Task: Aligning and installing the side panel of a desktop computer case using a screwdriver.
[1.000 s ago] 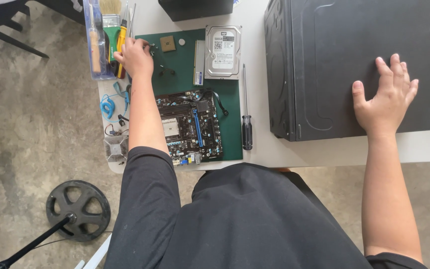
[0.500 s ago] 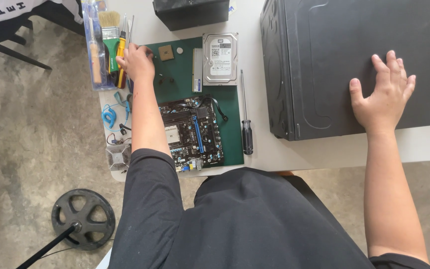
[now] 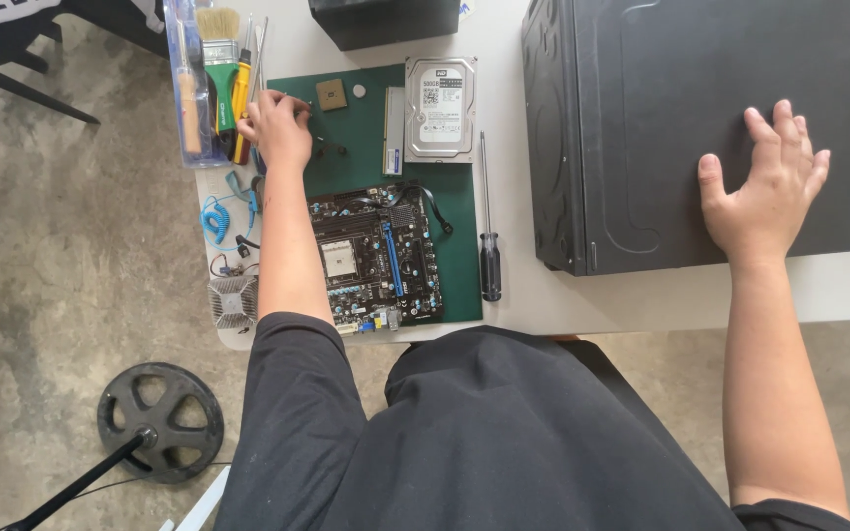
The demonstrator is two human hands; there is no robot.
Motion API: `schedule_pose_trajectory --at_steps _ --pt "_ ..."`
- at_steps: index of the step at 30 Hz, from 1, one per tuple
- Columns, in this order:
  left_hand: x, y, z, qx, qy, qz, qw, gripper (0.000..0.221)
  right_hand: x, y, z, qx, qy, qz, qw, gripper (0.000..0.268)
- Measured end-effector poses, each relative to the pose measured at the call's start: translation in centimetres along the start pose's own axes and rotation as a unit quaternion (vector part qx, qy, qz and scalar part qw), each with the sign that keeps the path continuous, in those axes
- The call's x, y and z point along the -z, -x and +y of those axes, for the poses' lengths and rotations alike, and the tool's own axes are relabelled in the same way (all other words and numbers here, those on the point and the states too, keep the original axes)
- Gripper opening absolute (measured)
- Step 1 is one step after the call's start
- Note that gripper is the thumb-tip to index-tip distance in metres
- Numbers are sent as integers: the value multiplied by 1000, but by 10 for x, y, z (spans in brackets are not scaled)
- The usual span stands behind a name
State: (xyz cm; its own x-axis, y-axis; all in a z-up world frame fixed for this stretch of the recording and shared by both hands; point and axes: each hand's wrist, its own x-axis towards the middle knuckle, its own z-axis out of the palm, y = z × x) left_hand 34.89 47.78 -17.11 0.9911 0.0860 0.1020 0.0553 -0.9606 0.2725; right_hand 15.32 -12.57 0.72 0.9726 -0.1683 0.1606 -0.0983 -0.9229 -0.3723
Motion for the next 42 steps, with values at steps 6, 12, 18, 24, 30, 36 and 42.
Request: schedule_pose_trajectory --at_steps 6,12,18,24,30,36,42 --pt "6 -4 -1 77 7 47 996 24 0 1 2 2 0 1 1000 57" --pt "7 4 -6 -43 -11 20 999 19 0 1 1 11 2 8 1000 57" --pt "-1 10 4 -61 -15 13 998 16 1 0 -2 7 -1 5 1000 57" --pt "5 21 4 -32 27 13 999 29 1 0 -1 6 -3 5 1000 57" --pt "12 26 -14 8 16 61 998 37 1 0 0 16 -2 4 1000 57" --pt "18 26 -36 50 -26 83 995 30 0 1 1 20 1 8 1000 57" --pt "13 29 -43 22 -25 53 998 21 -2 1 6 18 -4 5 1000 57"
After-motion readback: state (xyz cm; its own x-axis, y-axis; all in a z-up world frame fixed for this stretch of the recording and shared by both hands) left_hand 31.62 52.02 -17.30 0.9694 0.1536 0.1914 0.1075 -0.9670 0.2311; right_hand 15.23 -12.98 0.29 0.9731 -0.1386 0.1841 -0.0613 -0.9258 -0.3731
